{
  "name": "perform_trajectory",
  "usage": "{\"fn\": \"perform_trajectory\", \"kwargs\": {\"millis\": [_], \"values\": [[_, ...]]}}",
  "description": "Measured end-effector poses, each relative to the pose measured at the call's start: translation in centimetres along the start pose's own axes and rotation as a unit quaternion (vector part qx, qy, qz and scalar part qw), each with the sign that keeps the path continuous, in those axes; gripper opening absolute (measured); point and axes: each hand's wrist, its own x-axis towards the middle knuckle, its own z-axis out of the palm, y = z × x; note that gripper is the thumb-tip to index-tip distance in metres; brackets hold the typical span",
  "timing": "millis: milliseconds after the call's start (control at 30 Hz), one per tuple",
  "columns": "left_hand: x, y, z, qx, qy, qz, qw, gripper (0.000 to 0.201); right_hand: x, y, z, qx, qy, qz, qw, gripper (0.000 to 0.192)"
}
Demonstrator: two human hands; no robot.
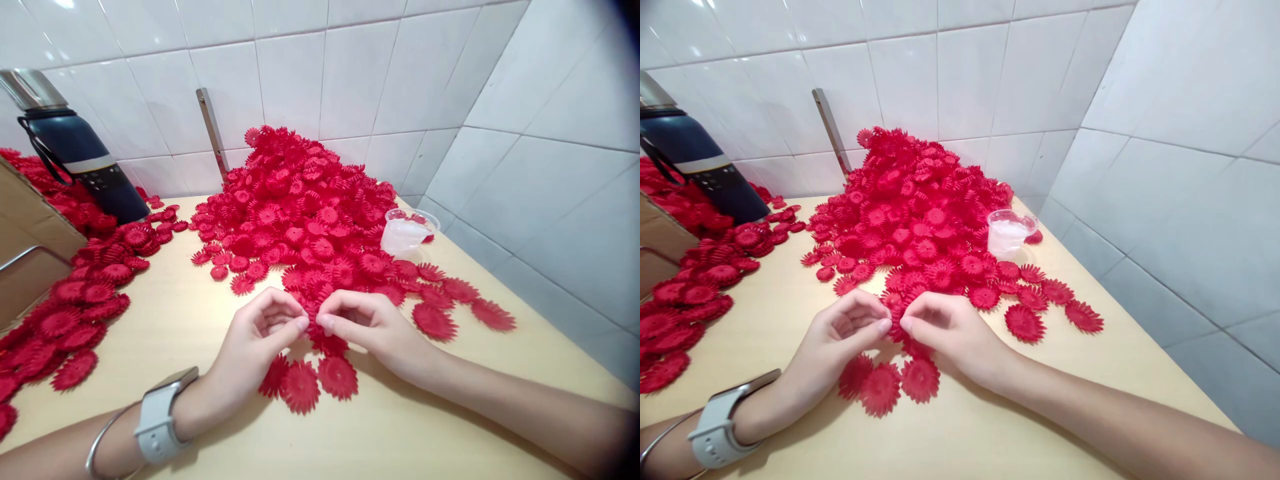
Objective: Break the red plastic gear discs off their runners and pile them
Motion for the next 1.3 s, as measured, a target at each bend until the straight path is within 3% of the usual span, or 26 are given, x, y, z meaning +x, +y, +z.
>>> {"fn": "perform_trajectory", "kwargs": {"millis": [267,433,767,1000,1300], "values": [[-0.18,0.33,0.06,-0.018,0.0,-0.008,1.0,0.008,-0.04,-0.02,0.09,-0.013,-0.009,0.004,1.0,0.009],[-0.28,0.38,0.23,-0.068,-0.012,-0.034,0.997,0.018,-0.1,-0.11,0.02,-0.012,-0.012,0.002,1.0,0.006],[0.12,0.46,0.16,-0.066,0.024,-0.057,0.996,0.019,-0.04,-0.2,0.01,0.0,0.0,-0.004,1.0,0.008],[-0.09,0.17,0.28,-0.097,-0.027,-0.044,0.994,0.024,0.04,0.17,-0.02,-0.001,-0.007,-0.008,1.0,0.009],[0.0,0.28,0.29,-0.078,-0.002,-0.042,0.996,0.021,0.09,0.29,-0.01,-0.041,-0.005,-0.023,0.999,0.01]]}}
